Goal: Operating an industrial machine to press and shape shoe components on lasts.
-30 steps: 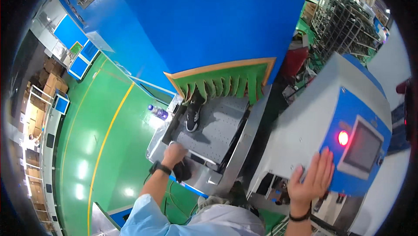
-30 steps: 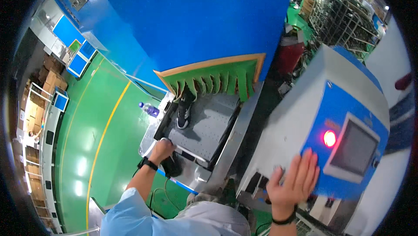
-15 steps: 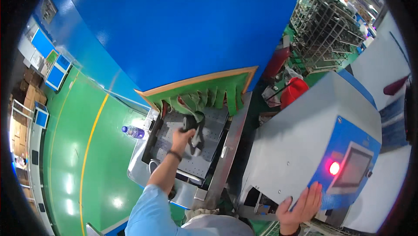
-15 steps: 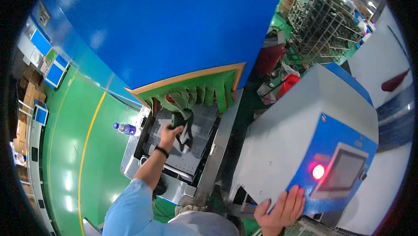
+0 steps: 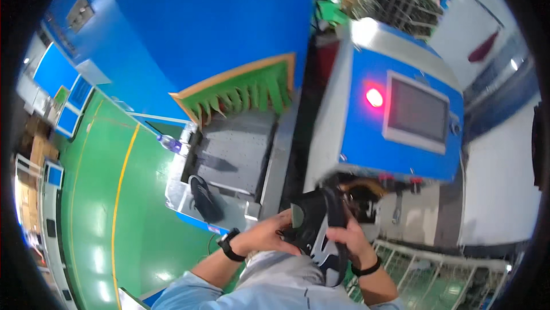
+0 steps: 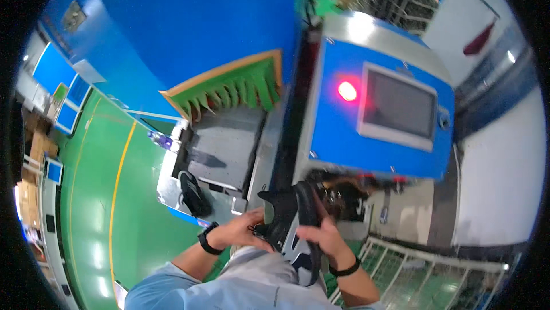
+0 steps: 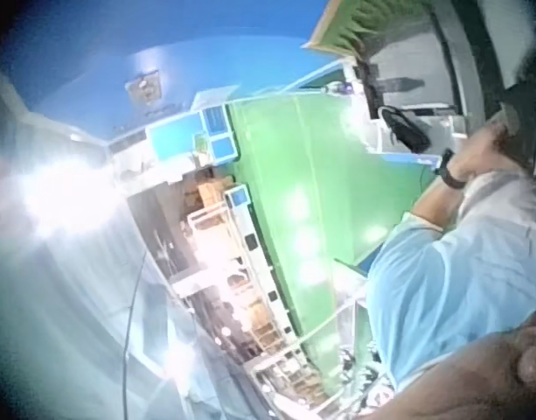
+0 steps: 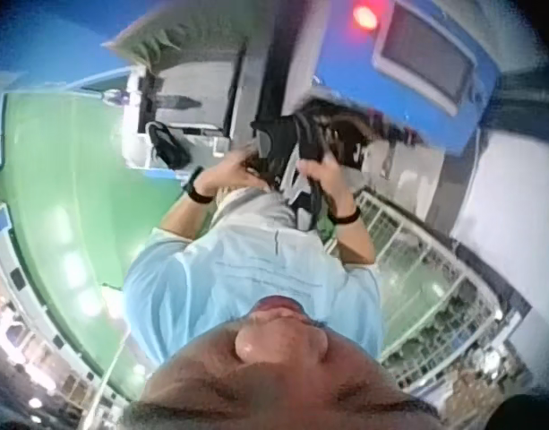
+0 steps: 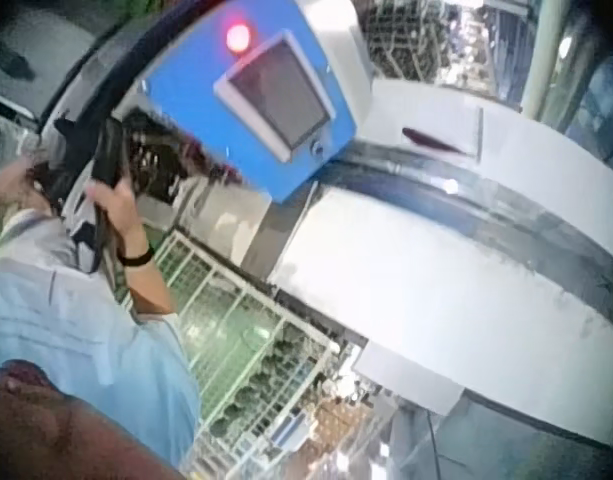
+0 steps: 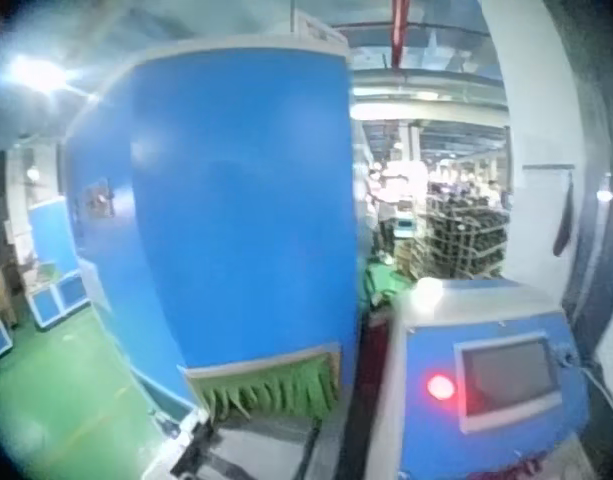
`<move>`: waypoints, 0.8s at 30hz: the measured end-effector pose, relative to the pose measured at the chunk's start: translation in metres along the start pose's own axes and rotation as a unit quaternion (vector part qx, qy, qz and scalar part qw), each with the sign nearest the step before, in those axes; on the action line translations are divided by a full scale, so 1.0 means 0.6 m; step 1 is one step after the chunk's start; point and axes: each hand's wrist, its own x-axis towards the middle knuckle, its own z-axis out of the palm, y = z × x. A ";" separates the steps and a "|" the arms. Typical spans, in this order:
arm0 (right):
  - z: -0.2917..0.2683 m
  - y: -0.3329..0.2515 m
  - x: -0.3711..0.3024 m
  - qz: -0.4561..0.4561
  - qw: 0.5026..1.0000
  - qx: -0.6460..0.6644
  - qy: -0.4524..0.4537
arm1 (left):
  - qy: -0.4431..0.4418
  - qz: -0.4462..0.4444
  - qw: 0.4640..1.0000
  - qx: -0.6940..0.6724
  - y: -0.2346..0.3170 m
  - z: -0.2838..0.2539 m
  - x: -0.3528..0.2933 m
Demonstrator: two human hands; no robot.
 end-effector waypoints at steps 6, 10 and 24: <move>-0.137 0.148 -0.099 0.073 0.929 0.351 0.094 | -0.120 -0.093 0.981 0.124 -0.087 0.150 0.022; -0.200 0.104 -0.133 -0.070 0.956 -0.017 0.284 | -0.005 -0.173 0.960 0.219 -0.017 0.207 0.059; -0.166 0.059 0.012 -0.015 0.669 -0.697 0.258 | 0.189 -0.327 0.893 -0.247 -0.243 0.193 0.115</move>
